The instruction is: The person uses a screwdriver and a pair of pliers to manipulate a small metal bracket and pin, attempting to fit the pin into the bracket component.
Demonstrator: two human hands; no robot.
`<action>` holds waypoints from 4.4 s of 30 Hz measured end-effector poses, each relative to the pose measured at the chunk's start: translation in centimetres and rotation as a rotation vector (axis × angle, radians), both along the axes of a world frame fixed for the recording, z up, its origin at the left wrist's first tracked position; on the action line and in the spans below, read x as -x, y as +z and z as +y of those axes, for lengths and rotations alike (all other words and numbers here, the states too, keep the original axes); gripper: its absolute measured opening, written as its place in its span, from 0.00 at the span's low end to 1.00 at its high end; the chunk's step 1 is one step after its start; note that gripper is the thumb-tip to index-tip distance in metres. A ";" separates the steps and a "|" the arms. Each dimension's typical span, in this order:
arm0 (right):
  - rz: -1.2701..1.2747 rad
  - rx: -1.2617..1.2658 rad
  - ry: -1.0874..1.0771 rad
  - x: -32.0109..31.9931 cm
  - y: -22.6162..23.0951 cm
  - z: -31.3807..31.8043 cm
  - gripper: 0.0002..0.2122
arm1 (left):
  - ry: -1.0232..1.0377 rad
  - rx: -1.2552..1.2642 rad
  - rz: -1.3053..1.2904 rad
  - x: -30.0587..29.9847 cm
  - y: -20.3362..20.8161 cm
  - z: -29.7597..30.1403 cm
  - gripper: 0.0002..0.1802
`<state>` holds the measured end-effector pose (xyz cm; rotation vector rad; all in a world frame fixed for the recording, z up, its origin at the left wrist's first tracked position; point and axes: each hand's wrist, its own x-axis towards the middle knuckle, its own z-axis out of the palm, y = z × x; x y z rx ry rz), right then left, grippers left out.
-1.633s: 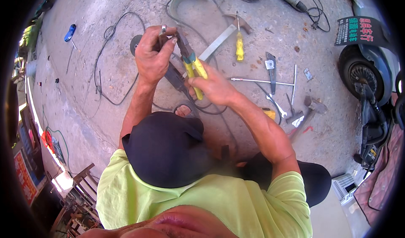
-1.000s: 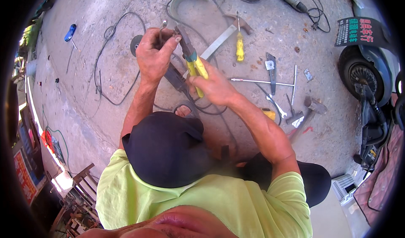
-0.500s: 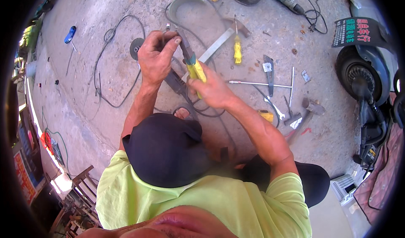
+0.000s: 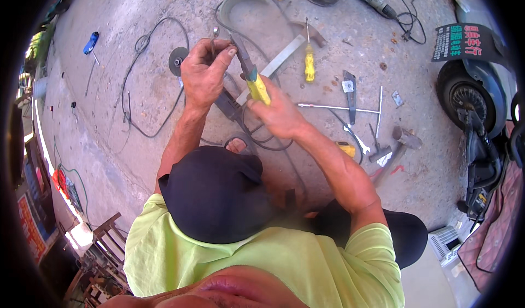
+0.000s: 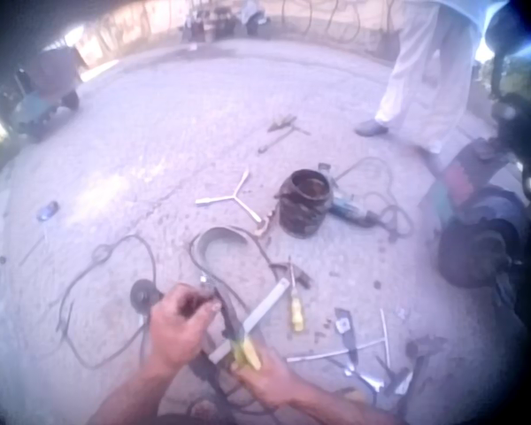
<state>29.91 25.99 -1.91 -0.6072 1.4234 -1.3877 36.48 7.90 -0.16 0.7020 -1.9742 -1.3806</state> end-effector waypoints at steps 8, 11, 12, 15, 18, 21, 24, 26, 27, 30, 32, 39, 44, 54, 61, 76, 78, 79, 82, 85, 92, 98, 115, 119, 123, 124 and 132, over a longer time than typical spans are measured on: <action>-0.200 0.014 0.003 0.2 -0.1 0.2 0.30 | -0.111 0.227 -0.031 -0.6 0.3 -0.5 0.12; -0.274 0.051 -0.004 0.5 0.5 0.1 0.31 | -0.126 0.083 0.027 -1.1 -0.8 -1.1 0.17; -0.288 0.055 -0.011 0.6 0.6 0.1 0.31 | -0.137 0.003 -0.007 -1.3 -0.6 -0.9 0.18; -0.314 0.082 0.000 1.1 0.1 0.4 0.31 | -0.203 -0.174 -0.120 -1.7 0.4 -0.5 0.19; -0.299 0.086 -0.021 0.9 -0.2 0.4 0.29 | -0.258 -0.345 -0.182 -1.9 0.8 -0.7 0.18; -0.274 0.072 -0.040 0.8 -0.6 0.5 0.29 | -0.289 -0.517 -0.197 -2.1 0.9 -0.7 0.18; -0.179 0.067 -0.049 1.0 -1.4 0.5 0.29 | -0.326 -0.654 -0.193 -2.1 0.9 -0.3 0.18; -0.126 0.066 -0.073 0.8 -2.0 0.6 0.29 | -0.338 -0.732 -0.179 -2.0 1.0 0.2 0.18; -0.117 0.064 -0.093 0.7 -2.3 0.6 0.29 | -0.336 -0.770 -0.170 -2.0 1.2 0.4 0.18; -0.040 0.073 -0.131 0.6 -2.7 0.8 0.28 | -0.315 -0.947 -0.095 -1.9 1.5 1.5 0.17; 0.025 0.049 -0.128 0.8 -2.7 1.0 0.28 | -0.307 -1.026 -0.053 -1.8 1.4 2.2 0.17; 0.127 0.061 -0.138 0.9 -2.7 0.7 0.29 | -0.373 -1.152 0.060 -1.8 1.1 3.0 0.19; 0.099 0.060 -0.106 1.2 -2.0 0.8 0.29 | -0.439 -1.276 0.142 -1.9 -0.1 3.0 0.21; 0.001 0.044 -0.002 1.8 -3.5 1.8 0.30 | -0.432 -0.842 -0.080 -2.7 -1.0 0.6 0.21; 0.013 0.073 0.133 2.5 -1.4 2.0 0.30 | -0.637 -0.535 -0.287 -3.6 -0.7 -3.7 0.19; 0.665 -0.334 -0.019 1.7 -2.4 1.2 0.31 | -0.807 1.158 -0.827 3.1 9.6 -4.3 0.12; 0.658 -0.356 -0.094 2.0 -2.8 0.6 0.30 | -0.732 1.071 -0.668 3.0 10.1 -2.4 0.13; 0.654 -0.366 -0.133 2.1 -3.0 0.6 0.30 | -0.693 0.966 -0.553 2.9 10.0 -1.5 0.13; 0.658 -0.322 -0.256 2.3 -3.4 0.9 0.30 | -0.585 0.465 -0.308 2.2 7.8 0.8 0.14; 0.735 -0.292 -0.318 2.8 -4.0 0.8 0.31 | -0.415 0.049 -0.128 0.0 2.4 3.8 0.18; 0.601 -0.244 -0.311 2.6 -3.0 0.9 0.32 | -0.209 -0.675 0.022 -0.7 -4.4 7.7 0.25; 0.535 -0.155 -0.228 2.8 -5.1 2.0 0.32 | -0.499 -0.664 -0.210 0.1 -6.7 2.6 0.18; 0.621 -0.248 -0.062 3.3 -4.8 2.2 0.32 | -0.710 0.736 -0.469 3.9 9.1 -7.4 0.11; 0.653 -0.250 -0.153 3.0 -5.0 1.8 0.32 | -0.584 0.473 -0.281 2.1 9.0 -3.1 0.12; 0.619 -0.296 -0.162 2.2 -5.3 2.0 0.32 | -0.427 0.140 -0.101 0.1 4.4 -0.1 0.21; 0.577 -0.331 -0.150 2.0 -5.3 2.1 0.32 | -0.416 0.090 -0.095 0.0 3.7 1.0 0.20; 0.551 -0.194 -0.275 2.1 -5.1 1.3 0.31 | -0.363 -0.659 0.023 -0.8 1.0 6.8 0.21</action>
